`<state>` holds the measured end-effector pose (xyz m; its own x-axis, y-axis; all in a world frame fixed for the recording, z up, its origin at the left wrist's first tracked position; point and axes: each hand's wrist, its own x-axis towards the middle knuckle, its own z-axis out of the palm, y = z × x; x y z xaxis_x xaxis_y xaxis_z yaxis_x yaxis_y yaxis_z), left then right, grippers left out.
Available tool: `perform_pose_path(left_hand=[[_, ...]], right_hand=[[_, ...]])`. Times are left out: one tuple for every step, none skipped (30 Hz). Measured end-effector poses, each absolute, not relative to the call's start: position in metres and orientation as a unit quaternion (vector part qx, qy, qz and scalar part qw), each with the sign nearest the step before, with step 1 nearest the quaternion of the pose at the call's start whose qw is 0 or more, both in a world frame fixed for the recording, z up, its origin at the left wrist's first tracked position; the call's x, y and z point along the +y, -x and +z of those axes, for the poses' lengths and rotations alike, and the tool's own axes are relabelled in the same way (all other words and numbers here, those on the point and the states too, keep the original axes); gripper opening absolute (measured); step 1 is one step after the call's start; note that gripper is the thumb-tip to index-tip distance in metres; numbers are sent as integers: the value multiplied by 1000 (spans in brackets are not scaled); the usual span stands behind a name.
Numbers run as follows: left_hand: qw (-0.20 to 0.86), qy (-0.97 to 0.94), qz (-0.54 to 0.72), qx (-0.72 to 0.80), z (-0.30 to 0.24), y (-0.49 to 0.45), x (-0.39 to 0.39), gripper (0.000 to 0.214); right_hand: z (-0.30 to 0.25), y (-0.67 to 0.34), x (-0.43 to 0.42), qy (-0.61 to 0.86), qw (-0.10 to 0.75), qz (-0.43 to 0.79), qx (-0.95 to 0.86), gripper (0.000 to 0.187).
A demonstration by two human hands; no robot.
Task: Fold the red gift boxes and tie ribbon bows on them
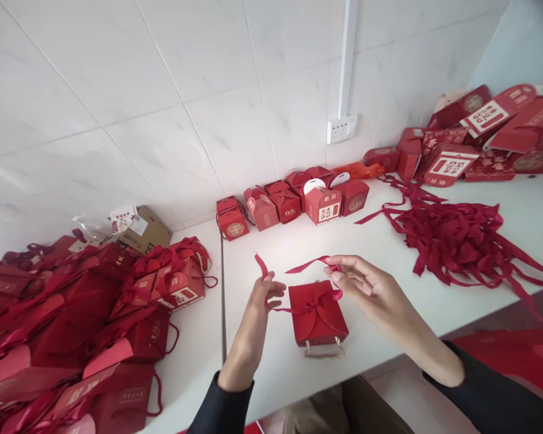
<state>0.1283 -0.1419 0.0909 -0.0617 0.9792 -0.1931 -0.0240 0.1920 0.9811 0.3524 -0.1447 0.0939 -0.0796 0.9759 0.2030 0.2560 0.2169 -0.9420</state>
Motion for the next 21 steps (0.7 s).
perform_pose_path(left_hand=[[547, -419, 451, 567, 81, -123, -151, 47], [548, -412, 434, 584, 72, -119, -160, 49], [534, -410, 423, 607, 65, -116, -169, 51], [504, -414, 419, 632, 60, -115, -178, 55], [462, -427, 421, 653, 56, -116, -186, 60], [412, -453, 428, 665, 55, -118, -192, 67], [360, -491, 435, 663, 55, -122, -196, 70], [316, -534, 438, 651, 55, -127, -199, 69], [285, -575, 434, 632, 57, -131, -199, 62], [269, -607, 427, 614, 59, -136, -197, 51], [264, -629, 420, 599, 61, -139, -194, 38], [265, -638, 416, 591, 63, -142, -191, 27], [272, -639, 415, 588, 65, -144, -187, 19], [281, -634, 417, 588, 66, -144, -184, 17], [294, -628, 417, 588, 67, -144, -182, 17], [309, -621, 415, 588, 68, -143, -180, 19], [324, -616, 410, 589, 68, -142, -180, 21], [337, -612, 405, 589, 68, -140, -180, 23], [349, -609, 403, 587, 68, -138, -181, 25], [360, -605, 402, 585, 68, -137, -182, 26], [369, -601, 404, 583, 68, -136, -182, 27]], right_hand=[[86, -357, -146, 509, 458, 412, -601, 41], [79, -362, -148, 529, 449, 411, -592, 46], [72, -365, -149, 552, 439, 385, -596, 50], [67, -367, -152, 574, 432, 337, -609, 53], [63, -367, -155, 589, 431, 276, -626, 52], [61, -365, -158, 592, 432, 219, -645, 49], [62, -362, -162, 583, 432, 173, -666, 43], [63, -358, -166, 566, 431, 146, -688, 37], [64, -353, -170, 545, 426, 136, -710, 33], [65, -347, -174, 525, 417, 137, -729, 32], [66, -342, -178, 510, 408, 142, -744, 32], [65, -338, -181, 503, 403, 147, -750, 35], [64, -335, -183, 503, 401, 152, -751, 37], [62, -333, -184, 507, 402, 158, -746, 37], [60, -331, -185, 513, 404, 165, -739, 36], [58, -330, -186, 518, 407, 171, -733, 35], [57, -330, -186, 522, 409, 177, -727, 33], [56, -330, -186, 525, 411, 183, -723, 33], [56, -330, -186, 526, 411, 187, -721, 33], [56, -330, -186, 528, 410, 192, -719, 32], [57, -330, -186, 529, 407, 197, -718, 32]])
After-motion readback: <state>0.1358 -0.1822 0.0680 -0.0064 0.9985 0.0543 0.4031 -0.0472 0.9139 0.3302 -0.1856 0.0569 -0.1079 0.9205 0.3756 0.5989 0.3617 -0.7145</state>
